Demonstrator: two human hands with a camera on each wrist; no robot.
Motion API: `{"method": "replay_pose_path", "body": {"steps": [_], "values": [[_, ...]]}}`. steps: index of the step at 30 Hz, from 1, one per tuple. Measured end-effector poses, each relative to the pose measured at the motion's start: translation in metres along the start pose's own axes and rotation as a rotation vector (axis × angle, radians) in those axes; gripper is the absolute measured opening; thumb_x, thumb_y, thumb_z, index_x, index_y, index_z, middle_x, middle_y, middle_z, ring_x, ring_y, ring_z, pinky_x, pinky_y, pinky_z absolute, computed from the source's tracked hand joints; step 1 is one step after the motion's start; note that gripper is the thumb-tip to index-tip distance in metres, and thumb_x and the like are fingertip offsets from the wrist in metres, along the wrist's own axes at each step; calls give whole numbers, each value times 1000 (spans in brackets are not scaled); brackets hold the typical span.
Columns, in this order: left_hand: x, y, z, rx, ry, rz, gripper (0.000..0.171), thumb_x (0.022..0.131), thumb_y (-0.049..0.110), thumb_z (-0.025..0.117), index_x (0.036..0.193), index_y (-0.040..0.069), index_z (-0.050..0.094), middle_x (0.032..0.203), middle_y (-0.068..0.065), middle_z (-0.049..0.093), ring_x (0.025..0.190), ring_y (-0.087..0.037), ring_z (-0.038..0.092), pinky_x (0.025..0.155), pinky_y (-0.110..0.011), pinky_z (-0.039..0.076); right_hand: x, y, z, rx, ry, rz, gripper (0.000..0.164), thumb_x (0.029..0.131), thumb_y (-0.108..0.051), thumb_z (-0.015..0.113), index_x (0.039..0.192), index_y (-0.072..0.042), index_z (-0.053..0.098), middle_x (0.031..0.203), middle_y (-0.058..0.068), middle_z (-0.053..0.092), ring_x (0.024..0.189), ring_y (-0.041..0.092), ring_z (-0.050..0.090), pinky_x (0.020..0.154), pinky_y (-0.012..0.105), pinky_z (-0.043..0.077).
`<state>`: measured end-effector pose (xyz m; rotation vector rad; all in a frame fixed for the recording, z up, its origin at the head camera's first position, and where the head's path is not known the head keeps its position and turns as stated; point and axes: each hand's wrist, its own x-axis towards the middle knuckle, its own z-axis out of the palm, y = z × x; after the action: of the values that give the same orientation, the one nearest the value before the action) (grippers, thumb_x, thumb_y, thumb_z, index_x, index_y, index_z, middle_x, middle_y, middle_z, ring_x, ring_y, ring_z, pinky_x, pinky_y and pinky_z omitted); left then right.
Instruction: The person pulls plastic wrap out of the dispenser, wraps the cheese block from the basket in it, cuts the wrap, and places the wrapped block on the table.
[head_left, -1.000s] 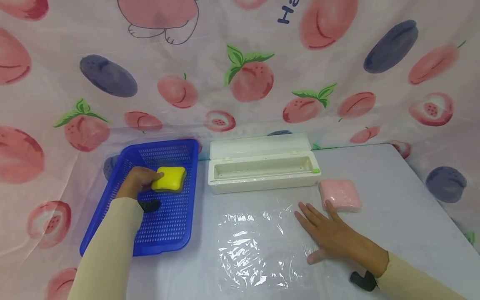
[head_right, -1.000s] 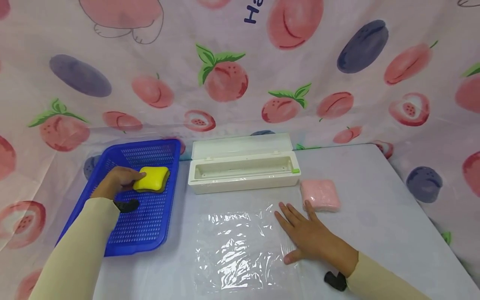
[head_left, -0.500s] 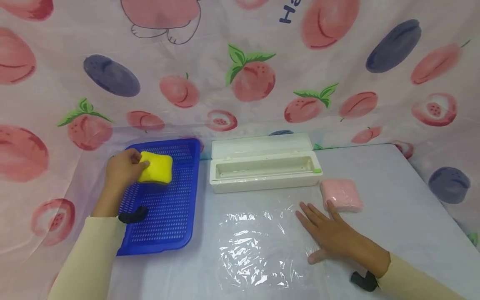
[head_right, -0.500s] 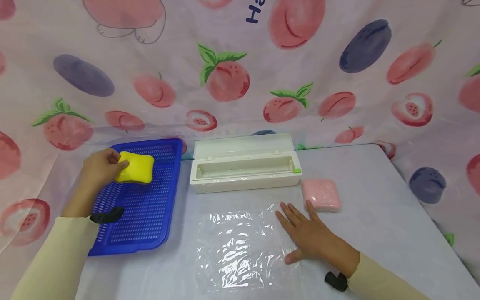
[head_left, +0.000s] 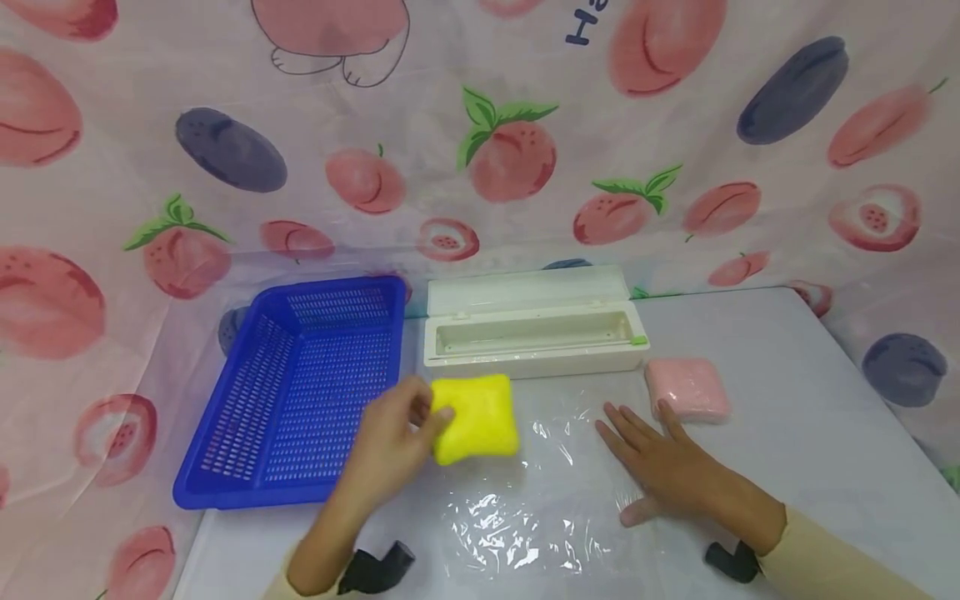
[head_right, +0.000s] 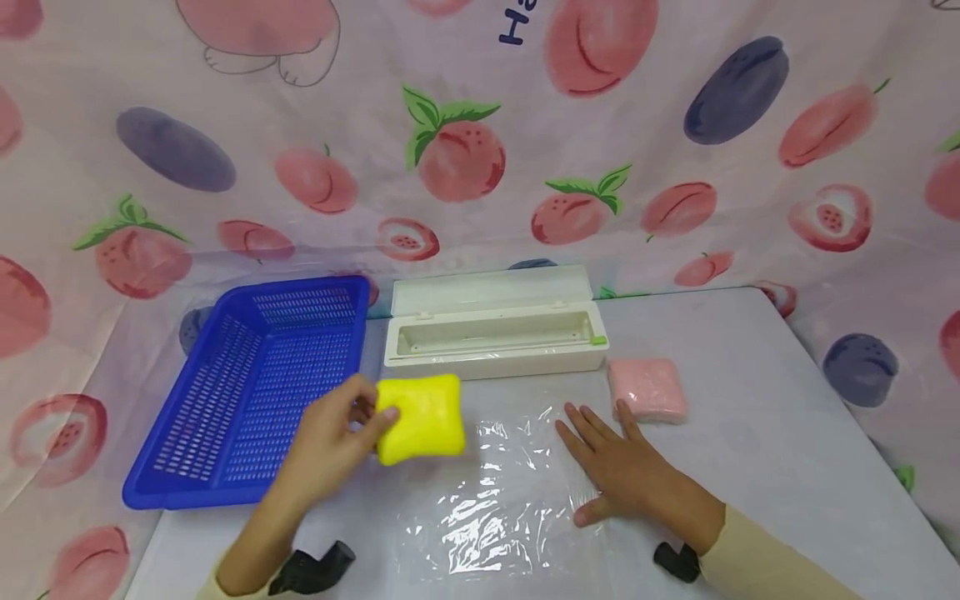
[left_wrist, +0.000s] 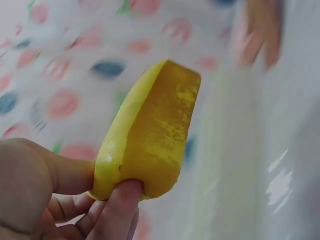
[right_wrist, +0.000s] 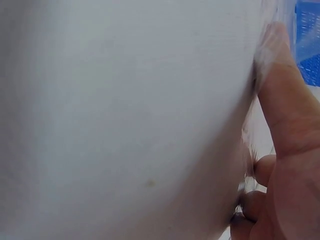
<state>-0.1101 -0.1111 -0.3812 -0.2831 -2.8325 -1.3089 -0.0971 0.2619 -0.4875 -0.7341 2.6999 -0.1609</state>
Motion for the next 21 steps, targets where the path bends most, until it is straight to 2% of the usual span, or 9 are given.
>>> {"method": "replay_pose_path", "body": {"steps": [5, 9, 14, 18, 21], "values": [[-2, -7, 72, -95, -125, -33, 20, 95, 15, 71, 88, 13, 53, 76, 2, 55, 69, -12, 53, 56, -24, 46, 2, 0, 0, 4, -36, 30, 130, 61, -86, 68, 163, -17, 25, 171, 13, 15, 157, 40, 19, 119, 73, -5], [1, -18, 110, -111, -172, -58, 23, 95, 18, 71, 87, 12, 50, 71, 5, 48, 65, -10, 46, 57, -22, 39, 2, 0, 0, 10, -44, 34, 129, 62, -85, 69, 163, -17, 25, 172, 12, 14, 157, 39, 18, 120, 72, -5], [-1, -25, 131, -138, -211, -34, 26, 92, 16, 73, 84, 11, 49, 69, 6, 46, 64, -8, 44, 57, -22, 38, 0, -2, -1, 13, -15, 6, 127, 63, -83, 70, 162, -15, 28, 171, 15, 17, 156, 40, 21, 119, 73, -3], [-3, -28, 138, -108, -240, -34, 27, 92, 17, 73, 83, 12, 48, 68, 6, 46, 61, -8, 43, 56, -22, 38, -1, -2, -1, -7, 20, -20, 128, 63, -84, 69, 161, -13, 29, 170, 16, 19, 155, 40, 23, 119, 74, 1], [-3, -30, 141, -79, -259, -58, 28, 92, 19, 74, 83, 13, 48, 67, 6, 46, 61, -8, 44, 55, -21, 38, -1, -1, -1, -10, 20, -14, 128, 63, -85, 69, 162, -14, 29, 170, 15, 19, 155, 40, 22, 119, 74, 1]]}}
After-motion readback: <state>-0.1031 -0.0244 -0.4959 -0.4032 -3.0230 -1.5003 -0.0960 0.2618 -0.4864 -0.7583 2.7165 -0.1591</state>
